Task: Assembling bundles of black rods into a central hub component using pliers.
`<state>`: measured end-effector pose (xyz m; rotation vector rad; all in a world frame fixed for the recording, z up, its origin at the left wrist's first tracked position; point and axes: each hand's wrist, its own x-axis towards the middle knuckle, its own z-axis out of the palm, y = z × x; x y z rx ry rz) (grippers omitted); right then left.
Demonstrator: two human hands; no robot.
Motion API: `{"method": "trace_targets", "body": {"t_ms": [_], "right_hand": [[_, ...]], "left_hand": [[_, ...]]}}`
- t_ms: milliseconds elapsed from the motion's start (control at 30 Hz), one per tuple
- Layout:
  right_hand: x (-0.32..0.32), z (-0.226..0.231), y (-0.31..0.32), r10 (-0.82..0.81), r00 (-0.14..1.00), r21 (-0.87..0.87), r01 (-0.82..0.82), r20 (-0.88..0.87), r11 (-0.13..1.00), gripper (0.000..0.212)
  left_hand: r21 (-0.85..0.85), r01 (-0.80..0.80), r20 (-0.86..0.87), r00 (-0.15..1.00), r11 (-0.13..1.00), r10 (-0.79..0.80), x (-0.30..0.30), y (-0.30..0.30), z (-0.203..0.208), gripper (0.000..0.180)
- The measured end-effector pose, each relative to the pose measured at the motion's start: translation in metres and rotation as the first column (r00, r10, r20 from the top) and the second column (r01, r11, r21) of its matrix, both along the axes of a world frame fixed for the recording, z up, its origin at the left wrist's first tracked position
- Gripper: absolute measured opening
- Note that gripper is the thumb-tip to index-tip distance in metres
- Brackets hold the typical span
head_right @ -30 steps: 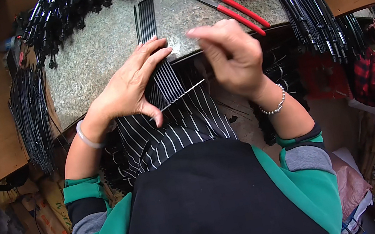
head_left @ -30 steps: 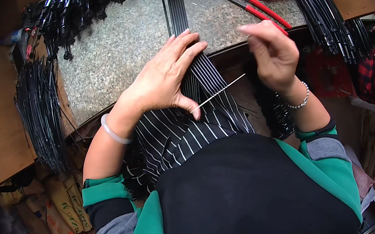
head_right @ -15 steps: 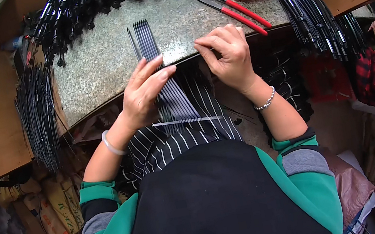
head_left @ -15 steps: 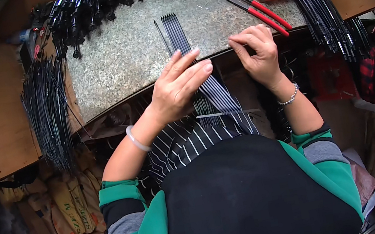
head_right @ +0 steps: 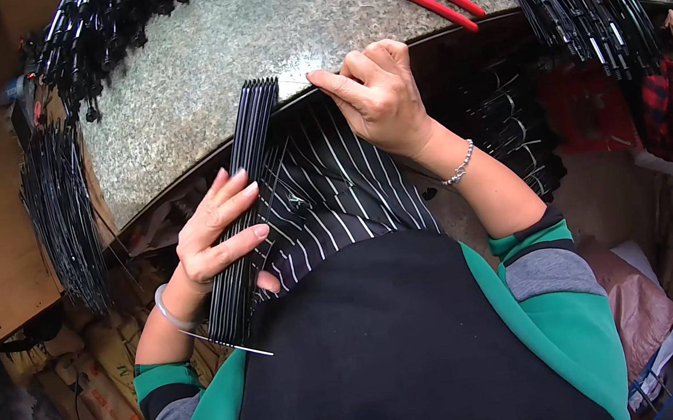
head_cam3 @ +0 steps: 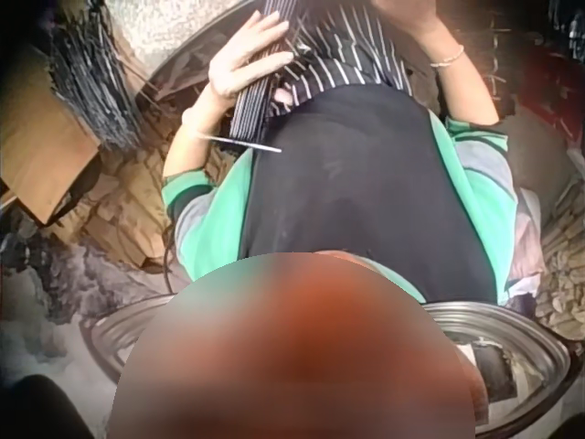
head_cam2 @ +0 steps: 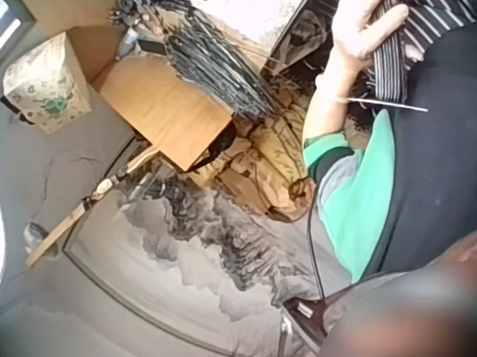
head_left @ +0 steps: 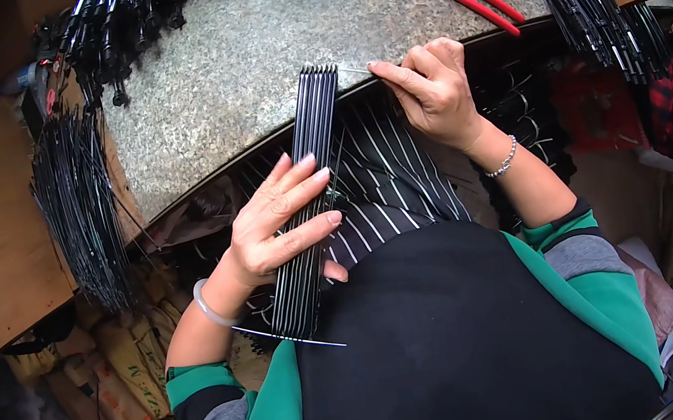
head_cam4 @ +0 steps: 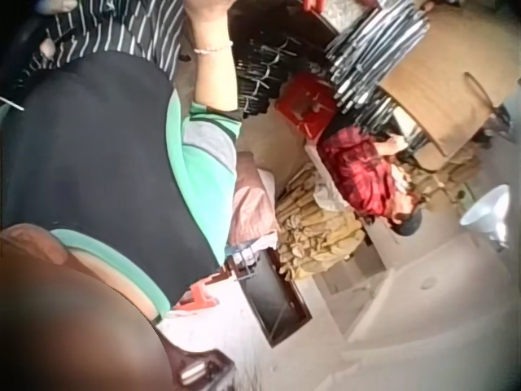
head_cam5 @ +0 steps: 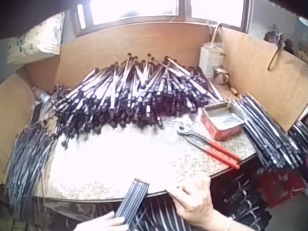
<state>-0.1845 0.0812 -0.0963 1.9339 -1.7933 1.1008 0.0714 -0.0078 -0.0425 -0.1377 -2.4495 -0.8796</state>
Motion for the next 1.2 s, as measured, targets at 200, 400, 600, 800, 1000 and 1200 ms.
{"method": "trace_targets", "body": {"t_ms": [200, 400, 600, 800, 1000, 1200], "right_hand": [[0.006, 0.000, -0.003, -0.027, 1.000, -0.003, 0.027, 0.009, 1.000, 0.028], [0.006, 0.000, -0.003, -0.028, 1.000, 0.007, 0.028, -0.005, 1.000, 0.028], [0.013, -0.003, -0.005, -0.018, 1.000, -0.007, 0.018, -0.009, 1.000, 0.033], [0.016, -0.006, -0.006, -0.024, 1.000, 0.008, 0.024, -0.007, 1.000, 0.036], [0.010, -0.008, -0.009, 0.044, 0.999, 0.053, -0.043, -0.013, 0.998, 0.033], [0.019, 0.003, -0.017, -0.009, 0.998, 0.121, 0.016, -0.061, 0.993, 0.047]], "left_hand": [[-0.024, 0.004, 0.001, 1.000, 1.000, -0.004, 0.004, -0.005, -0.003, 0.057], [-0.013, 0.018, 0.027, 0.999, 1.000, -0.018, 0.007, -0.009, -0.005, 0.058], [0.031, 0.076, -0.002, 0.997, 0.997, -0.076, 0.008, -0.009, -0.005, 0.056], [0.016, 0.096, 0.053, 0.994, 0.995, -0.097, 0.011, -0.012, -0.005, 0.055], [0.005, 0.135, 0.065, 0.989, 0.991, -0.136, 0.007, -0.012, -0.002, 0.055], [-0.040, 0.143, 0.021, 0.990, 0.989, -0.143, 0.003, -0.018, 0.002, 0.054]]}}
